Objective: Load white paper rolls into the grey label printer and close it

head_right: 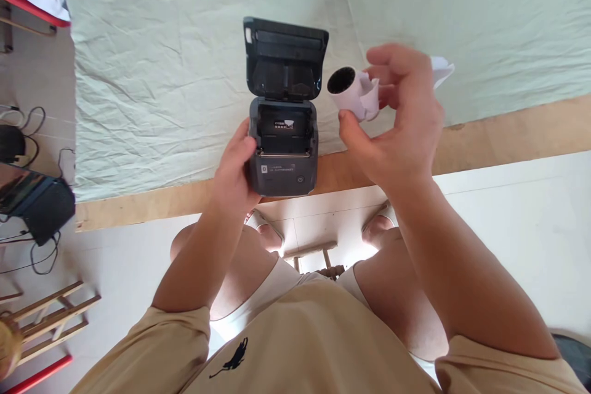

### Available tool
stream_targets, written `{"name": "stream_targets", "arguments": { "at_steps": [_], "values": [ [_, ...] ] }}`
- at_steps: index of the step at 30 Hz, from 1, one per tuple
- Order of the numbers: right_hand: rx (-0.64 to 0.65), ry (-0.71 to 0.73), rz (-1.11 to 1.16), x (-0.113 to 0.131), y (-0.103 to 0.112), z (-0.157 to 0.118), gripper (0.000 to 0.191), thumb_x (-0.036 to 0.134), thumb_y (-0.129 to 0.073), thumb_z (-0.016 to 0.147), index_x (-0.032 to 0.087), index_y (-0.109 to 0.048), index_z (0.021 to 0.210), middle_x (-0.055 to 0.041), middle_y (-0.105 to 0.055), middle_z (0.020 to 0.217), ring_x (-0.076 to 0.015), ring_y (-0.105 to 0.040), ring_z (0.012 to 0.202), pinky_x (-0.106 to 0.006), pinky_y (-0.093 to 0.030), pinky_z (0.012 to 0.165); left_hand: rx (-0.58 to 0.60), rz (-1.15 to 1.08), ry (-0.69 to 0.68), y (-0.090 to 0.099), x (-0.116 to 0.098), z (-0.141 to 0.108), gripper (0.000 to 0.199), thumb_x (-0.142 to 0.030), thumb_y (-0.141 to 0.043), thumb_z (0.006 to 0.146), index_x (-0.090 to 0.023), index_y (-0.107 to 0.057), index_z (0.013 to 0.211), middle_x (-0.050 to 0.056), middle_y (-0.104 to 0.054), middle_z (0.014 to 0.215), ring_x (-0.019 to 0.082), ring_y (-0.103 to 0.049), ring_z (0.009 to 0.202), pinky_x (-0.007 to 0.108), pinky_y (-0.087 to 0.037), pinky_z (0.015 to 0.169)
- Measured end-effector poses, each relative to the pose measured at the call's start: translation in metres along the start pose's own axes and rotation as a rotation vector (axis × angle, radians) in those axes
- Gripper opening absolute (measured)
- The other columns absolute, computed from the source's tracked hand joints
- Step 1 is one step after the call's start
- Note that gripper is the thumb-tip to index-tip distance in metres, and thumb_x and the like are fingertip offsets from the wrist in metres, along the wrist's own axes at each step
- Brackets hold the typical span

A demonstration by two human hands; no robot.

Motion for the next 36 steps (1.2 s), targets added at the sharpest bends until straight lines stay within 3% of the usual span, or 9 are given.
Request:
{"name": "stream_targets", "arguments": {
  "at_steps": [2, 6, 11, 15, 23, 27, 30, 32, 36],
  "values": [
    [-0.007, 0.057, 0.031, 0.020, 0.001, 0.003, 0.040, 0.035, -0.068, 0.090, 0.030, -0.063, 0.129, -0.0091, -0.077, 0.118, -0.0268, -0.078, 0.098, -0.042, -0.061, 0.073, 0.032, 0.025, 0.013, 0.002, 0.000, -0.001, 0.049, -0.048, -0.085, 0.089, -0.028, -0.068, 0.130, 0.007, -0.084, 0.128, 0.036, -0.076, 0.140, 0.045, -0.071, 0.108],
    [0.199, 0.130, -0.075, 0.049, -0.008, 0.008, 0.024, 0.019, -0.067, 0.094, 0.030, -0.067, 0.115, -0.0031, -0.085, 0.109, -0.0255, -0.082, 0.093, -0.044, -0.063, 0.081, 0.057, 0.043, 0.038, 0.004, 0.002, -0.003, 0.058, -0.042, -0.082, 0.086, -0.032, -0.065, 0.140, 0.005, -0.083, 0.128, 0.034, -0.083, 0.124, 0.042, -0.073, 0.095],
    [0.276, 0.147, -0.170, 0.048, -0.017, 0.010, 0.016, 0.016, -0.063, 0.095, 0.028, -0.070, 0.103, -0.0020, -0.088, 0.105, -0.0272, -0.084, 0.093, -0.044, -0.060, 0.077, 0.076, 0.071, 0.063, 0.006, 0.003, -0.005, 0.055, -0.042, -0.077, 0.089, -0.034, -0.065, 0.143, 0.002, -0.084, 0.122, 0.026, -0.085, 0.092, 0.033, -0.067, 0.066],
    [0.296, 0.107, -0.245, 0.048, -0.014, 0.012, 0.024, 0.012, -0.061, 0.092, 0.030, -0.074, 0.103, -0.0017, -0.087, 0.104, -0.0277, -0.083, 0.096, -0.047, -0.061, 0.085, 0.057, 0.071, 0.057, 0.005, 0.003, -0.005, 0.058, -0.038, -0.077, 0.089, -0.032, -0.064, 0.145, 0.002, -0.083, 0.125, 0.021, -0.081, 0.083, 0.029, -0.062, 0.059],
    [0.324, 0.175, -0.140, 0.043, -0.020, 0.010, 0.025, 0.012, -0.065, 0.093, 0.029, -0.079, 0.104, -0.0037, -0.085, 0.114, -0.0254, -0.079, 0.090, -0.042, -0.057, 0.072, 0.037, 0.094, 0.095, 0.007, 0.004, -0.005, 0.070, -0.040, -0.079, 0.087, -0.036, -0.061, 0.155, 0.002, -0.082, 0.115, 0.031, -0.085, 0.100, 0.043, -0.071, 0.086],
    [0.331, 0.159, -0.132, 0.037, -0.021, 0.010, 0.027, 0.014, -0.062, 0.098, 0.031, -0.081, 0.103, -0.0020, -0.083, 0.100, -0.0226, -0.076, 0.081, -0.043, -0.058, 0.074, 0.056, 0.064, 0.082, 0.006, 0.003, -0.006, 0.067, -0.046, -0.083, 0.088, -0.034, -0.063, 0.151, 0.004, -0.083, 0.126, 0.032, -0.085, 0.106, 0.042, -0.071, 0.082],
    [0.230, 0.215, -0.111, 0.046, -0.017, 0.010, 0.031, 0.008, -0.057, 0.095, 0.031, -0.078, 0.102, 0.0013, -0.082, 0.086, -0.0223, -0.077, 0.076, -0.044, -0.059, 0.080, 0.087, 0.015, 0.058, 0.005, 0.004, -0.005, 0.062, -0.052, -0.084, 0.091, -0.032, -0.064, 0.146, 0.006, -0.082, 0.134, 0.034, -0.085, 0.116, 0.040, -0.072, 0.080],
    [0.218, 0.234, -0.075, 0.054, -0.014, 0.009, 0.031, 0.007, -0.058, 0.093, 0.031, -0.075, 0.101, 0.0031, -0.080, 0.081, -0.0229, -0.078, 0.076, -0.044, -0.058, 0.079, 0.098, -0.021, 0.021, 0.004, 0.004, -0.005, 0.056, -0.058, -0.080, 0.094, -0.030, -0.067, 0.141, 0.006, -0.082, 0.134, 0.037, -0.080, 0.130, 0.043, -0.073, 0.088],
    [0.382, 0.227, -0.003, 0.060, -0.013, 0.003, 0.023, 0.014, -0.063, 0.094, 0.034, -0.071, 0.102, 0.0047, -0.079, 0.081, -0.0243, -0.080, 0.085, -0.044, -0.057, 0.082, 0.074, 0.039, -0.063, 0.003, 0.001, -0.005, 0.058, -0.053, -0.087, 0.090, -0.032, -0.065, 0.139, 0.002, -0.078, 0.143, 0.033, -0.070, 0.148, 0.039, -0.065, 0.114]
  ]
}}
Point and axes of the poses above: each hand's wrist, its own z-axis towards the middle knuckle, its own y-axis out of the back of the hand, x = y × z, the point moved 2 cm from there along z, towards the middle knuckle
